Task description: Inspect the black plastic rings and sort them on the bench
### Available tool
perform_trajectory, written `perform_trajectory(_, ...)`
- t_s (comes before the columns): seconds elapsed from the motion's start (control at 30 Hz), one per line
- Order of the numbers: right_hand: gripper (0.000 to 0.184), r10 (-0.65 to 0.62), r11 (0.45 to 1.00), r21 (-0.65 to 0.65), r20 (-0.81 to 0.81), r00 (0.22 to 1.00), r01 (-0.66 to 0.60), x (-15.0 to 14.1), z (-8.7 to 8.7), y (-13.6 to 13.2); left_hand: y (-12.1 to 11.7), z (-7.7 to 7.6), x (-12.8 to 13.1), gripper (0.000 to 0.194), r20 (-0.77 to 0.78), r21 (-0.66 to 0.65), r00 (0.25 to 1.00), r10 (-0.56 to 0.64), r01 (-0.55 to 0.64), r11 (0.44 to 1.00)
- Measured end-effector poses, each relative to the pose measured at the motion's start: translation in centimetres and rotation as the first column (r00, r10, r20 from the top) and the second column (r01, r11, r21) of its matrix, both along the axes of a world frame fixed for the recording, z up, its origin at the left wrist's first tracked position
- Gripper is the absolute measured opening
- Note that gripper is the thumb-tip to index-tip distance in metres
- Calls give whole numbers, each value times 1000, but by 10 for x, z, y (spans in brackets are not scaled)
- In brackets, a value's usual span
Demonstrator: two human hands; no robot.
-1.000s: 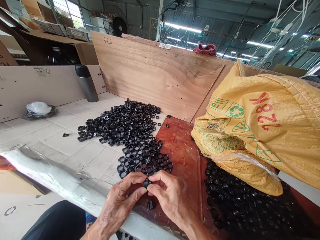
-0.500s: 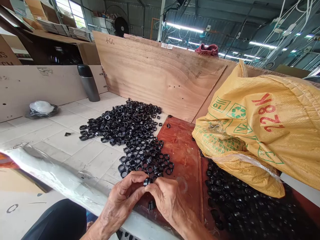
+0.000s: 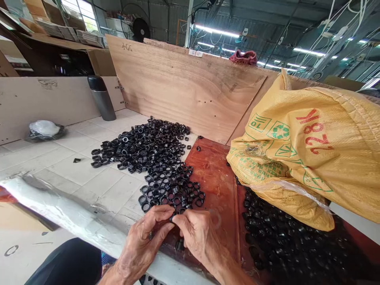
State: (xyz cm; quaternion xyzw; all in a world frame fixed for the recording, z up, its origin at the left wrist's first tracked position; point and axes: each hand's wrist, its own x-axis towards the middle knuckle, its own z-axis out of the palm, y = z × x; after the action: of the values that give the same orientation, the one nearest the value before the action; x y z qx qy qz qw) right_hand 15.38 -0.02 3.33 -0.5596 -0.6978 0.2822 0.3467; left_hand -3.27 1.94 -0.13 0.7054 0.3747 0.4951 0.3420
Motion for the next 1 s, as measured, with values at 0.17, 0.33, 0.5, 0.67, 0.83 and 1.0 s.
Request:
perform_trajectory(0.17,21,84,994,72,-92,992,-77,4,11,1,1,13,2,16,131,-114,991,-25,40,993)
perform_trajectory(0.33,14,101,995,10,-167,981,-101,5,8,1,1,10,1,16,70,-67,998,9,-4,998)
perform_trajectory(0.5,30,-44,949,-312,-248,968,-36,3,6,2,0,3,0,20,-68,34,998,16,-14,999)
perform_trajectory(0.67,11,31,999,-34,-215,976,-39,7,14,4,3,9,0,14,55,-139,998,4,4,990)
perform_trajectory(0.83,7,-56,960,-276,-372,927,-53,1,8,5,1,6,2,13,-19,-36,999,30,-31,999)
perform_trajectory(1.0,16,-96,928,-371,-329,939,-35,1,11,4,0,7,5,17,-103,59,994,40,-34,998)
